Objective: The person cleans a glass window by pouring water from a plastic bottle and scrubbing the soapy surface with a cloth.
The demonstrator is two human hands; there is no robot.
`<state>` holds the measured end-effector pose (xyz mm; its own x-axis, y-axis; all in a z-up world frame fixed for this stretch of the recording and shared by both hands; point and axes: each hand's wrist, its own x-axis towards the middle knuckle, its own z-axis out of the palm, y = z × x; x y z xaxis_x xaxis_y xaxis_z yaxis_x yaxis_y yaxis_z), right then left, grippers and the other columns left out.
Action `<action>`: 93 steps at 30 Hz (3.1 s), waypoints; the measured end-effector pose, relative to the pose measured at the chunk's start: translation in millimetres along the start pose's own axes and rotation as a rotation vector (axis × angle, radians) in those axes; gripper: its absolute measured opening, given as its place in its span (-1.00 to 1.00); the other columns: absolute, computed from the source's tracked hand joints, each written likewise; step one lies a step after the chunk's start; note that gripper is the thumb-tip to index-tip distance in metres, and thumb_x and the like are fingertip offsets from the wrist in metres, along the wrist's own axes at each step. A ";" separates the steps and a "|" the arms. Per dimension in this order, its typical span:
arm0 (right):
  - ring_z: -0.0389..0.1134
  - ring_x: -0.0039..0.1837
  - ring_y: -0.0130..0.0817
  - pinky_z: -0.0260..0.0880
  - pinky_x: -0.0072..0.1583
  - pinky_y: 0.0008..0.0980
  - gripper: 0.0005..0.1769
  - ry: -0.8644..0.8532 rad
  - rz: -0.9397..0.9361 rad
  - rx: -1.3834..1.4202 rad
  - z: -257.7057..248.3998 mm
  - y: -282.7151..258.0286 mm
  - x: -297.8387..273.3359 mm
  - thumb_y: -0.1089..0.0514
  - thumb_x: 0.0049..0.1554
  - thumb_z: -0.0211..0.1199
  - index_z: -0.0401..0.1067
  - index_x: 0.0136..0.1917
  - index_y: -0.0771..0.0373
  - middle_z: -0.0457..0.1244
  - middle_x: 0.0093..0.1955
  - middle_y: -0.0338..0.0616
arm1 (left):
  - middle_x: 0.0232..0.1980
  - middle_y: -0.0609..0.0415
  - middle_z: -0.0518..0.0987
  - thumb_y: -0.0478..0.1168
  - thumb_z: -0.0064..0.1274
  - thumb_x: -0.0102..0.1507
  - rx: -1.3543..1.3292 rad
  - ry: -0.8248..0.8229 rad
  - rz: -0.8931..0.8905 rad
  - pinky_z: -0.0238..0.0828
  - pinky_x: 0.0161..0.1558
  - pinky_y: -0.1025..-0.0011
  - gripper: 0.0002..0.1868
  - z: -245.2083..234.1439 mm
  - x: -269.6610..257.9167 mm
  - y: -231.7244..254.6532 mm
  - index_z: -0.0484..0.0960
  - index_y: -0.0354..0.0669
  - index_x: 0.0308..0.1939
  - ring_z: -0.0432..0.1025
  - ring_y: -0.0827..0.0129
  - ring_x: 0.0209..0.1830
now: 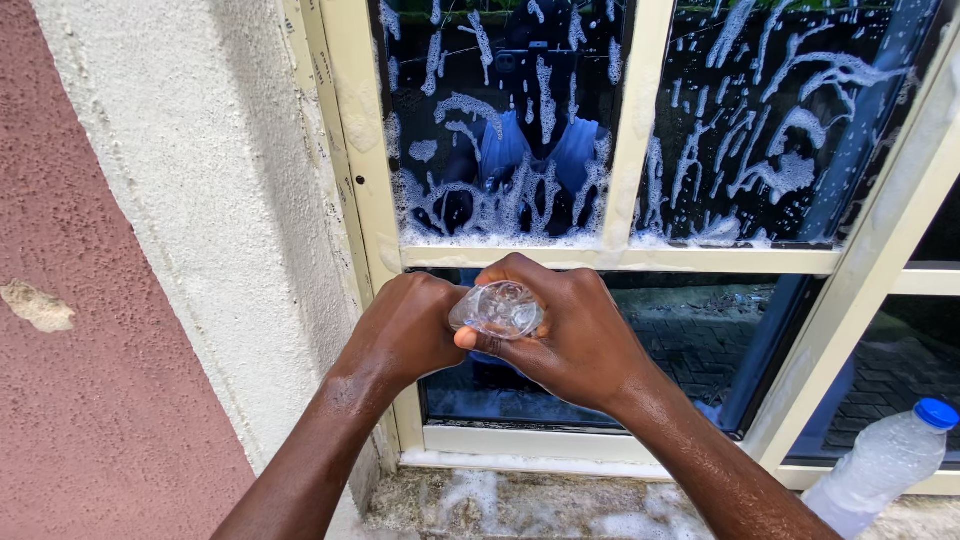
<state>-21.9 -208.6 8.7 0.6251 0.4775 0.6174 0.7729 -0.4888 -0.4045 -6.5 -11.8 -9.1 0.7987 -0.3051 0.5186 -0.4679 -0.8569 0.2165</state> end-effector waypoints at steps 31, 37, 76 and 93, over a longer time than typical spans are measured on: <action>0.52 -0.35 -0.21 0.45 -0.28 -0.15 -0.56 -0.002 -0.127 -0.056 17.2 -12.4 13.0 -0.19 0.10 0.33 0.44 0.05 0.16 0.45 -0.30 -0.07 | -0.58 -0.03 0.64 -0.22 0.33 0.09 -0.137 -0.012 0.004 0.49 -0.48 0.24 -0.79 -12.0 -20.5 -16.7 0.66 -0.23 -0.56 0.54 0.24 -0.64; 0.47 -0.41 -0.14 0.39 -0.29 -0.13 -0.52 -0.004 -0.016 -0.095 -10.4 0.5 -5.9 -0.24 0.07 0.31 0.45 0.06 0.14 0.39 -0.43 -0.02 | -0.56 -0.05 0.64 -0.26 0.31 0.08 -0.178 -0.050 0.037 0.49 -0.45 0.22 -0.83 12.3 1.4 7.6 0.66 -0.24 -0.54 0.55 0.20 -0.63; 0.50 -0.38 -0.15 0.48 -0.28 -0.13 -0.54 0.260 0.321 -0.665 -186.0 73.0 -123.2 -0.17 0.04 0.38 0.45 0.08 0.13 0.39 -0.47 -0.01 | -0.43 -0.07 0.66 -0.18 0.38 0.00 -0.457 0.021 0.644 0.51 -0.31 0.13 -0.81 154.7 149.6 209.6 0.69 -0.14 -0.41 0.55 0.00 -0.45; 0.54 -0.21 -0.19 0.48 -0.23 -0.21 -0.55 0.425 0.065 -0.503 -149.4 95.6 -145.3 -0.02 0.02 0.46 0.49 0.06 0.30 0.44 -0.15 0.03 | -0.38 -0.24 0.66 -0.19 0.40 -0.03 -0.377 0.246 0.254 0.56 -0.29 0.12 -0.59 152.3 107.4 194.5 0.71 -0.28 -0.16 0.60 -0.02 -0.39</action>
<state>-55.1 -433.8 -18.9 0.4924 0.1561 0.8562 0.5257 -0.8374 -0.1497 45.9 -274.4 -37.3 0.5506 -0.3386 0.7630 -0.7756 -0.5454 0.3177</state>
